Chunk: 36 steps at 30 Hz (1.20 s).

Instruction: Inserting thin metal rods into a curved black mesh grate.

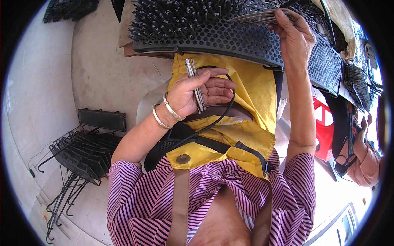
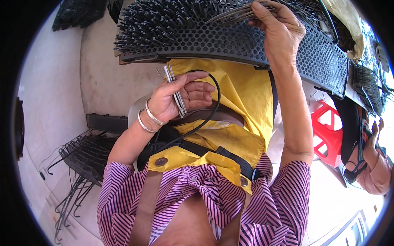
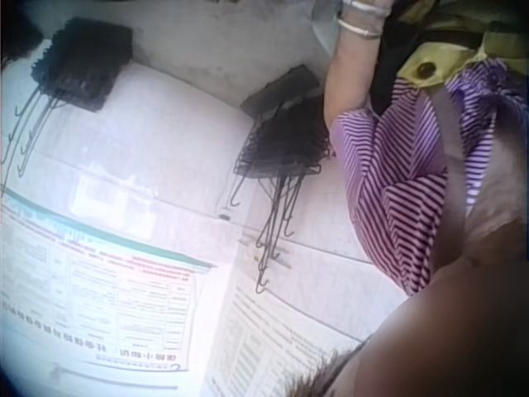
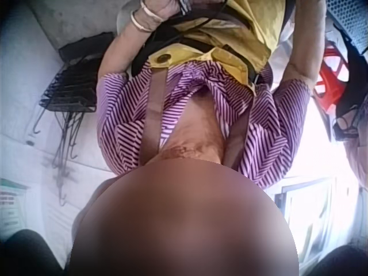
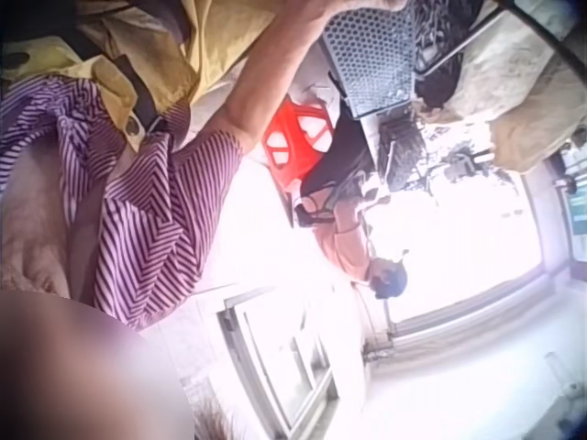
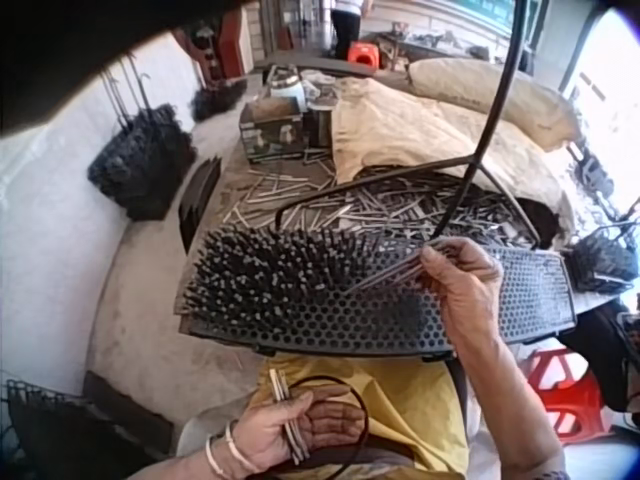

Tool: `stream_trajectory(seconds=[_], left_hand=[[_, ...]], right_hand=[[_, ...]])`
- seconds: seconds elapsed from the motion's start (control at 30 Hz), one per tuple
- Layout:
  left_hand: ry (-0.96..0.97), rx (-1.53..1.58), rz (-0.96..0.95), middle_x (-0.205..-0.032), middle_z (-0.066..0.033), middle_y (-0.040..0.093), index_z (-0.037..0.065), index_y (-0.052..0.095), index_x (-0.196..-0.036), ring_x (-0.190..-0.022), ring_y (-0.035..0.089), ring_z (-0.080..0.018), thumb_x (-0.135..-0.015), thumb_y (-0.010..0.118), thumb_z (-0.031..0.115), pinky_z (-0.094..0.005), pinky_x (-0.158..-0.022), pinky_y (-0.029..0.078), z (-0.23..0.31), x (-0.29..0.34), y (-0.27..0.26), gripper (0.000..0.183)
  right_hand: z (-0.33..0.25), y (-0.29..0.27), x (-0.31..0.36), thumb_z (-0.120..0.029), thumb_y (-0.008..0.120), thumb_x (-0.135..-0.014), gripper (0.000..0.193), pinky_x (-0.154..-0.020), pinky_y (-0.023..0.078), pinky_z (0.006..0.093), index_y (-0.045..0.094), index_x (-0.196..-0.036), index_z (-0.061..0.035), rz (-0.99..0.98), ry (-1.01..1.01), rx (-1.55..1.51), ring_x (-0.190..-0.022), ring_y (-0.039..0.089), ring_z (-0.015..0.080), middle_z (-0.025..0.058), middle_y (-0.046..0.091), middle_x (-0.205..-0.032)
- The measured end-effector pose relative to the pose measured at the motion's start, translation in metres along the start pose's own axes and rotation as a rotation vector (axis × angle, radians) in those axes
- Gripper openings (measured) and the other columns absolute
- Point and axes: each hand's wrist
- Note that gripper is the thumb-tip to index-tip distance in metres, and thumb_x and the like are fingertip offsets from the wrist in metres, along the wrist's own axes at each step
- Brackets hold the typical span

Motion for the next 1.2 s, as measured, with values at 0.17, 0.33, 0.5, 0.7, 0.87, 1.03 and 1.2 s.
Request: stream_trajectory(seconds=[0.17,0.33,0.5,0.7,0.87,1.03,1.2], left_hand=[[-0.005,0.027,-0.007,-0.111,-0.0272,0.053,-0.006,0.040,-0.123,-0.098,0.058,-0.0341,-0.093,0.041,0.025,-0.0418,-0.089,0.047,0.001,0.000,0.001,0.043],[-0.002,0.030,0.005,-0.111,-0.0268,0.053,-0.005,0.041,-0.123,-0.098,0.058,-0.0341,-0.093,0.041,0.025,-0.0418,-0.089,0.047,0.002,0.000,0.000,0.042],[0.013,0.004,0.011,-0.110,-0.0264,0.054,-0.005,0.041,-0.123,-0.097,0.058,-0.0342,-0.093,0.041,0.025,-0.0419,-0.088,0.048,0.001,0.001,0.001,0.042],[0.007,0.003,0.018,-0.109,-0.0262,0.054,-0.005,0.041,-0.123,-0.097,0.058,-0.0342,-0.093,0.040,0.024,-0.0419,-0.088,0.048,0.001,0.001,0.001,0.042],[0.013,0.010,0.010,-0.109,-0.0263,0.054,-0.006,0.040,-0.123,-0.097,0.058,-0.0342,-0.093,0.040,0.025,-0.0417,-0.088,0.048,0.002,0.001,-0.001,0.042],[0.014,0.026,0.015,-0.109,-0.0262,0.054,-0.005,0.040,-0.123,-0.097,0.058,-0.0343,-0.093,0.041,0.025,-0.0417,-0.087,0.048,0.001,0.000,-0.003,0.043],[0.015,0.023,0.015,-0.109,-0.0259,0.054,-0.005,0.040,-0.123,-0.097,0.058,-0.0340,-0.093,0.041,0.026,-0.0419,-0.087,0.048,0.001,0.000,-0.006,0.043]], right_hand=[[-0.001,0.002,-0.001,-0.004,0.062,-0.082,0.014,-0.062,0.053,0.0272,0.062,-0.095,0.0031,-0.010,-0.019,-0.035,-0.070,0.062,0.0152,0.0101,0.064,-0.083],[0.000,-0.002,-0.005,-0.004,0.061,-0.083,0.015,-0.062,0.054,0.0283,0.061,-0.096,0.0029,-0.065,-0.008,-0.003,-0.072,0.062,0.0157,0.0099,0.064,-0.083],[0.008,-0.004,-0.003,-0.004,0.062,-0.082,0.016,-0.063,0.054,0.0291,0.061,-0.097,0.0017,0.003,0.078,-0.163,-0.073,0.062,0.0160,0.0093,0.064,-0.083],[0.009,-0.006,-0.004,-0.004,0.062,-0.082,0.015,-0.062,0.053,0.0282,0.062,-0.096,0.0013,-0.027,0.018,-0.084,-0.073,0.062,0.0164,0.0092,0.064,-0.083],[0.005,-0.001,-0.003,-0.002,0.061,-0.082,0.014,-0.065,0.054,0.0272,0.062,-0.096,0.0029,-0.101,-0.122,0.042,-0.074,0.063,0.0156,0.0107,0.065,-0.085],[0.006,-0.006,-0.002,-0.002,0.059,-0.084,0.015,-0.071,0.055,0.0288,0.061,-0.097,0.0033,-0.149,-0.123,0.034,-0.079,0.064,0.0174,0.0121,0.065,-0.088],[0.010,-0.008,-0.001,-0.002,0.058,-0.084,0.014,-0.073,0.056,0.0302,0.061,-0.096,0.0034,-0.135,-0.081,-0.050,-0.080,0.064,0.0189,0.0134,0.065,-0.091]])
Point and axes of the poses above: each hand's wrist, its own x-axis away from the middle knuckle, its own y-axis out of the palm, z = x × y
